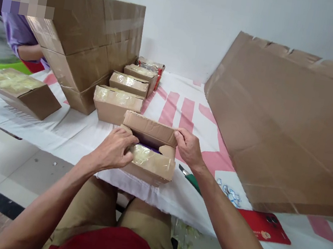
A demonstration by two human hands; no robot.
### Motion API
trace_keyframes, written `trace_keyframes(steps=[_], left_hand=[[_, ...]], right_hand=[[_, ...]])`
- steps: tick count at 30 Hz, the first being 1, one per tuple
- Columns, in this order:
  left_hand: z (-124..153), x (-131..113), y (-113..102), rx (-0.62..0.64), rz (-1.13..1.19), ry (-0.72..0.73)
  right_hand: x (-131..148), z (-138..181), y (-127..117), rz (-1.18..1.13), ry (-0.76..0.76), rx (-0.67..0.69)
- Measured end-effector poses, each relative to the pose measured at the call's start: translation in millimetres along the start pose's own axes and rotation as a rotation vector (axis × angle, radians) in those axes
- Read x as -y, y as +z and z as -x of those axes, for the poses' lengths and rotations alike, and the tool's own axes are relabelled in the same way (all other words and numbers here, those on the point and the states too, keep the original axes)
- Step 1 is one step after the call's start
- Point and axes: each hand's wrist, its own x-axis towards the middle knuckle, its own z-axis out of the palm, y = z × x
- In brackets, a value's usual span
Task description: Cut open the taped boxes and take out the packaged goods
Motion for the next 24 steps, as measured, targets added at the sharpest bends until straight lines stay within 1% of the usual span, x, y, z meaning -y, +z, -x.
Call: trace_keyframes(steps=[1, 3, 5, 7, 9, 11, 13, 14, 15, 16, 17, 19, 20, 21, 22, 24], left_hand=[[0, -2, -4, -0.010, -0.031, 0.018], [5, -10, -11, -0.074, -0.133, 0.056], [16, -21, -16, -0.129, -0.214, 0.092], [30, -32, -15, -0.129, -0.221, 0.122], [42, -39, -9, -0.111, -0.182, 0.133], [51, -44, -3, -0.123, -0.133, 0.116], [54, -45, 4, -0.160, -0.071, 0.084], [55, -46, 6, -0.178, -0.040, 0.069], [55, -47, 8, -0.186, -0.012, 0.060], [55, -49, 10, -0.189, 0.011, 0.060], [55, -50, 11, -0.190, 0.028, 0.065], [56, -53, 12, -0.188, 0.046, 0.089], [57, -55, 13, -0.185, 0.051, 0.103], [57, -56, 13, -0.181, 0.054, 0.114], [58, -56, 13, -0.176, 0.056, 0.123], [60, -56, 14, -0.166, 0.064, 0.130]], right_hand=[[-1, 1, 0, 0.004, -0.006, -0.018], [-5, -1, -1, 0.029, -0.003, -0.036], [-11, -5, -2, 0.091, 0.024, -0.016], [-15, -9, -4, 0.149, 0.058, 0.016], [-13, -11, -6, 0.224, 0.059, 0.011], [-1, -7, -9, 0.364, -0.017, -0.042], [20, 0, -12, 0.499, -0.165, -0.084], [31, 4, -12, 0.524, -0.246, -0.058], [43, 8, -12, 0.517, -0.314, 0.020], [54, 10, -11, 0.504, -0.364, 0.151], [63, 11, -8, 0.506, -0.392, 0.312], [73, 8, 1, 0.562, -0.391, 0.642], [74, 5, 7, 0.610, -0.371, 0.772], [73, 2, 13, 0.659, -0.348, 0.866], [71, -1, 18, 0.697, -0.329, 0.929], [66, -6, 28, 0.737, -0.314, 0.990]])
